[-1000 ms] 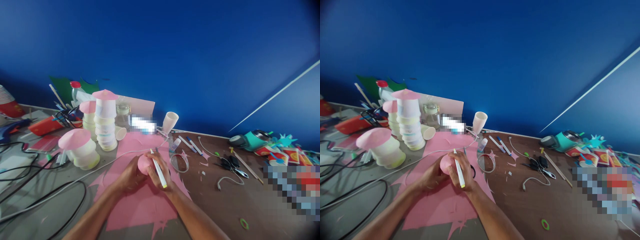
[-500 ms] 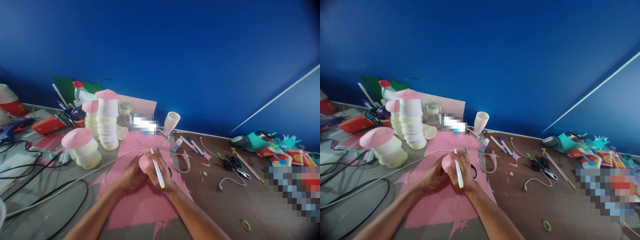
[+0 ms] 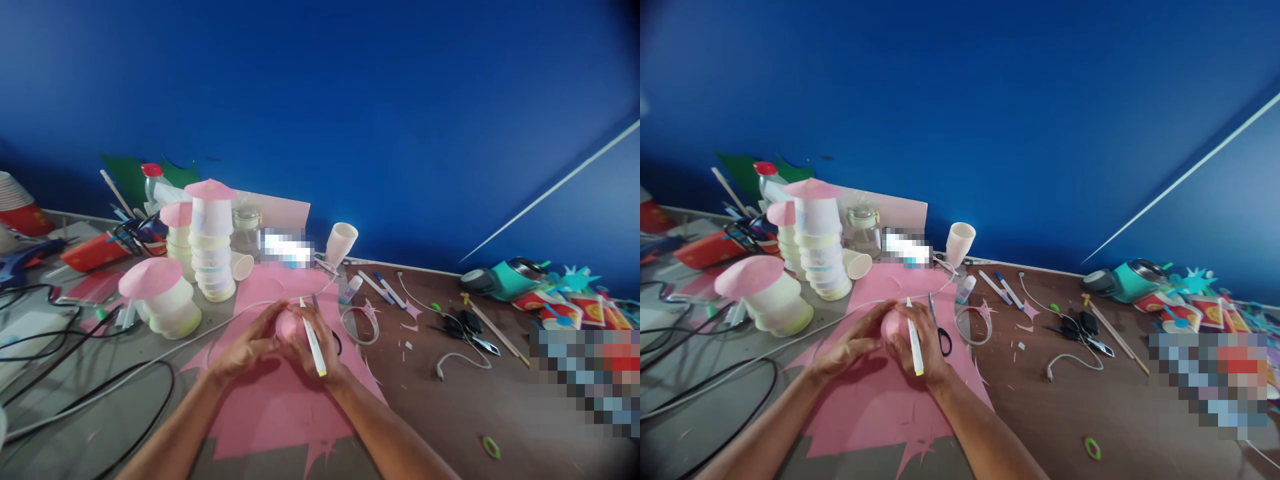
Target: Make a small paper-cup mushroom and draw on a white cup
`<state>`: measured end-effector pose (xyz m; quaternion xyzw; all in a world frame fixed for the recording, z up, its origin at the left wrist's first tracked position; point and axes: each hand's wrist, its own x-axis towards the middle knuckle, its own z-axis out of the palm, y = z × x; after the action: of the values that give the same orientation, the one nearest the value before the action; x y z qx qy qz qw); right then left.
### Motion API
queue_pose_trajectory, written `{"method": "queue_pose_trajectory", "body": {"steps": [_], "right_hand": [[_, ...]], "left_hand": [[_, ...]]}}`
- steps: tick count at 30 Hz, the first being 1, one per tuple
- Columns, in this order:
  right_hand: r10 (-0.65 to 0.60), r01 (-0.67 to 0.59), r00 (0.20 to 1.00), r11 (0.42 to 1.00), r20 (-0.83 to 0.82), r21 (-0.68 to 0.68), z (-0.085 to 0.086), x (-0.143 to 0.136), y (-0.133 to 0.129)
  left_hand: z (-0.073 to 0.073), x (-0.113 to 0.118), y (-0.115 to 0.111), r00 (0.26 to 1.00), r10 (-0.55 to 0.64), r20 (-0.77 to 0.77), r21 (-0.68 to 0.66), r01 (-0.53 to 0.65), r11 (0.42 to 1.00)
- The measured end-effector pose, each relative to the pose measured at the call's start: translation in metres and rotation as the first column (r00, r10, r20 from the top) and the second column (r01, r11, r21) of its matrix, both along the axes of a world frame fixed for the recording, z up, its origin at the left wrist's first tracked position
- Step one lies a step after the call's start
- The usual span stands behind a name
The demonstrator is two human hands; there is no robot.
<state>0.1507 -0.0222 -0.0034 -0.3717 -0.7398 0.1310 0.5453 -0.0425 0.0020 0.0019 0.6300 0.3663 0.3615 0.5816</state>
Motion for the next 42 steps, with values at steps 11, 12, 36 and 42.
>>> {"method": "queue_pose_trajectory", "body": {"steps": [11,12,36,42], "right_hand": [[-0.047,0.047,0.999,0.998,-0.007,-0.04,-0.005,-0.003,-0.005],[-0.044,0.044,0.999,0.999,-0.01,-0.032,-0.005,-0.003,-0.005],[0.153,-0.173,0.98,0.972,-0.128,-0.161,-0.011,0.004,-0.004],[0.143,-0.319,0.877,0.888,-0.459,-0.332,0.003,0.011,-0.003]], "left_hand": [[0.005,0.016,-0.005,0.996,-0.089,0.031,-0.001,0.089,0.996],[0.004,0.017,-0.005,0.997,-0.077,0.021,0.001,0.077,0.997],[0.007,0.03,-0.006,0.996,0.076,-0.036,0.077,-0.073,0.994],[0.006,0.029,-0.007,0.993,0.09,-0.07,0.064,-0.086,0.994]]}}
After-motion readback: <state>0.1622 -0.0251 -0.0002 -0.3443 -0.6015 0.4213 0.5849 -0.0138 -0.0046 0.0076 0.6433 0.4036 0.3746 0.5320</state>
